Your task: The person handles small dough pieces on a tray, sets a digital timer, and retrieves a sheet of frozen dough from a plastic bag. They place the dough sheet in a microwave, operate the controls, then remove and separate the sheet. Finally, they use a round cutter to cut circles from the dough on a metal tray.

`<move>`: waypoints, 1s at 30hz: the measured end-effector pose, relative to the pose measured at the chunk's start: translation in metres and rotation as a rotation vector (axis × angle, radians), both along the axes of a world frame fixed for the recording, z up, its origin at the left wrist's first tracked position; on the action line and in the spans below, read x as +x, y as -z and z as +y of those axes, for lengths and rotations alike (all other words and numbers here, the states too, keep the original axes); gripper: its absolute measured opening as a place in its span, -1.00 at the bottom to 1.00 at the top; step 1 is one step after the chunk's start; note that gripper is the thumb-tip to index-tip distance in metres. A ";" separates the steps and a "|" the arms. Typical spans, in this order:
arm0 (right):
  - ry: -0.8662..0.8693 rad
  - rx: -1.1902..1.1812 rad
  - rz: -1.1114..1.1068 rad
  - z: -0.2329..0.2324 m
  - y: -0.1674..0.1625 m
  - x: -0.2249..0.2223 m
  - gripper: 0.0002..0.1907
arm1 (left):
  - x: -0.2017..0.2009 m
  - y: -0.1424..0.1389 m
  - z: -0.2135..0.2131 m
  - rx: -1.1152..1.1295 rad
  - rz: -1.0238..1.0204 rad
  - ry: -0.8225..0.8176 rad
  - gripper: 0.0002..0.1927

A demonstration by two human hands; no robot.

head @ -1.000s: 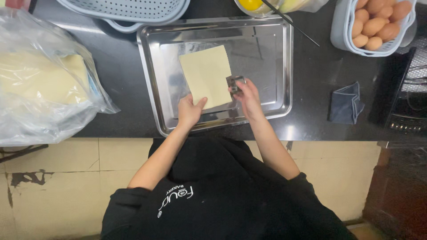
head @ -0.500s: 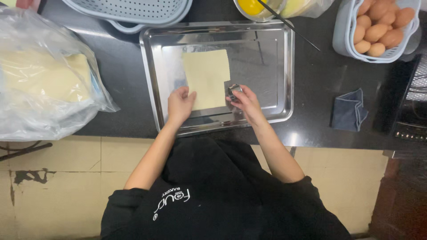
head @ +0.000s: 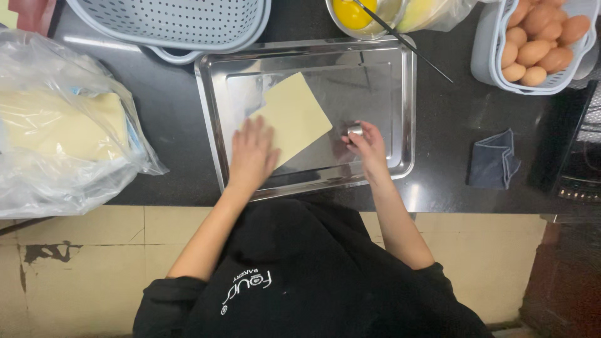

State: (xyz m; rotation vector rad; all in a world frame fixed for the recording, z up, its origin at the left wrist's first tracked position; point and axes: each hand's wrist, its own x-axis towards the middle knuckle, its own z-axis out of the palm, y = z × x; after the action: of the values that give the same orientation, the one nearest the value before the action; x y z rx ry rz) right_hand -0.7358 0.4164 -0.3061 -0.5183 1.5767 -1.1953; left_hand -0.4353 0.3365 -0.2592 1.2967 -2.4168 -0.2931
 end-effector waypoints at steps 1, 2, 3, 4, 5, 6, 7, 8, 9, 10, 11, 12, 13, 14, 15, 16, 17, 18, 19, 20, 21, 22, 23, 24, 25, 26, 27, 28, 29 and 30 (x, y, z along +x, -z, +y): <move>0.006 0.020 -0.101 0.000 0.002 0.007 -0.57 | 0.006 0.005 -0.003 0.088 0.039 -0.067 -0.41; 0.012 0.041 -0.202 0.000 0.004 0.013 -0.59 | 0.011 0.009 -0.005 0.176 0.077 -0.133 -0.37; 0.032 0.020 -0.255 -0.003 0.005 0.019 -0.61 | 0.013 0.012 -0.009 0.258 0.117 -0.200 -0.34; 0.051 -0.003 -0.308 -0.006 0.006 0.025 -0.62 | 0.014 0.016 -0.011 0.287 0.146 -0.212 -0.33; 0.070 -0.022 -0.363 -0.007 0.006 0.029 -0.63 | 0.013 0.019 -0.011 0.321 0.173 -0.224 -0.32; 0.085 -0.067 -0.386 -0.011 0.006 0.032 -0.64 | 0.010 0.021 -0.010 0.356 0.199 -0.238 -0.31; 0.100 -0.111 -0.412 -0.015 0.006 0.034 -0.65 | 0.006 0.024 -0.009 0.550 0.266 -0.314 -0.39; 0.115 -0.159 -0.438 -0.019 0.005 0.036 -0.66 | 0.000 0.025 -0.008 0.742 0.333 -0.388 -0.47; 0.087 -0.201 -0.380 -0.023 0.005 0.036 -0.65 | -0.006 0.026 -0.006 0.936 0.400 -0.457 -0.54; 0.062 -0.239 -0.322 -0.027 0.005 0.037 -0.64 | -0.012 0.029 0.000 0.947 0.406 -0.394 -0.66; 0.038 -0.277 -0.264 -0.031 0.005 0.037 -0.63 | -0.017 0.031 0.006 0.957 0.413 -0.331 -0.72; 0.007 -0.252 -0.120 -0.033 0.005 0.038 -0.60 | -0.020 0.031 0.011 1.147 0.427 -0.223 -0.72; -0.026 -0.228 0.024 -0.034 0.005 0.038 -0.58 | -0.021 0.030 0.015 1.331 0.440 -0.112 -0.71; -0.064 -0.202 0.163 -0.035 0.006 0.039 -0.55 | -0.020 0.028 0.016 1.513 0.451 -0.005 -0.69; -0.066 -0.178 0.225 -0.034 0.006 0.040 -0.55 | -0.015 0.026 0.015 1.278 0.392 -0.097 -0.75; -0.066 -0.158 0.291 -0.032 0.006 0.040 -0.56 | -0.010 0.024 0.011 1.040 0.332 -0.180 -0.79; -0.064 -0.139 0.358 -0.030 0.006 0.041 -0.57 | -0.005 0.021 0.004 0.798 0.270 -0.256 -0.82; -0.066 -0.104 0.354 -0.028 0.006 0.042 -0.57 | -0.001 0.019 -0.004 0.588 0.330 -0.238 -0.83; -0.066 -0.065 0.352 -0.026 0.006 0.042 -0.58 | 0.001 0.016 -0.012 0.381 0.385 -0.217 -0.82; -0.065 -0.031 0.351 -0.025 0.006 0.042 -0.59 | -0.002 0.014 -0.022 0.356 0.409 -0.181 -0.75; -0.067 -0.055 0.326 -0.025 0.006 0.042 -0.60 | -0.006 0.012 -0.030 0.331 0.433 -0.145 -0.67; -0.070 -0.070 0.299 -0.025 0.006 0.042 -0.60 | -0.009 0.010 -0.034 0.314 0.454 -0.111 -0.59; -0.071 -0.084 0.272 -0.025 0.006 0.040 -0.60 | -0.011 0.008 -0.038 0.404 0.386 -0.137 -0.59; -0.051 -0.088 0.194 -0.026 0.005 0.038 -0.60 | -0.014 0.006 -0.044 0.485 0.320 -0.158 -0.59; -0.031 -0.097 0.118 -0.026 0.004 0.036 -0.60 | -0.017 0.005 -0.049 0.560 0.255 -0.176 -0.58; -0.012 -0.102 0.040 -0.027 0.002 0.033 -0.60 | -0.018 0.004 -0.052 0.594 0.207 -0.122 -0.66; 0.006 -0.093 0.069 -0.027 0.000 0.031 -0.60 | -0.017 0.003 -0.053 0.631 0.157 -0.071 -0.73; 0.024 -0.083 0.100 -0.027 -0.001 0.029 -0.60 | -0.016 0.003 -0.054 0.667 0.109 -0.017 -0.79; 0.041 -0.075 0.128 -0.027 -0.003 0.029 -0.60 | -0.016 0.004 -0.054 0.672 0.199 -0.053 -0.80; 0.025 -0.159 0.163 -0.027 -0.005 0.029 -0.58 | -0.015 0.005 -0.052 0.676 0.288 -0.091 -0.81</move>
State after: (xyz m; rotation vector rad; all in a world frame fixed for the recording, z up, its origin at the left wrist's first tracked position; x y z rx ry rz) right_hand -0.7063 0.3899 -0.3008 -0.7164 1.6369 -1.3320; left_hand -0.4500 0.2843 -0.2641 1.4845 -2.0678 -1.2574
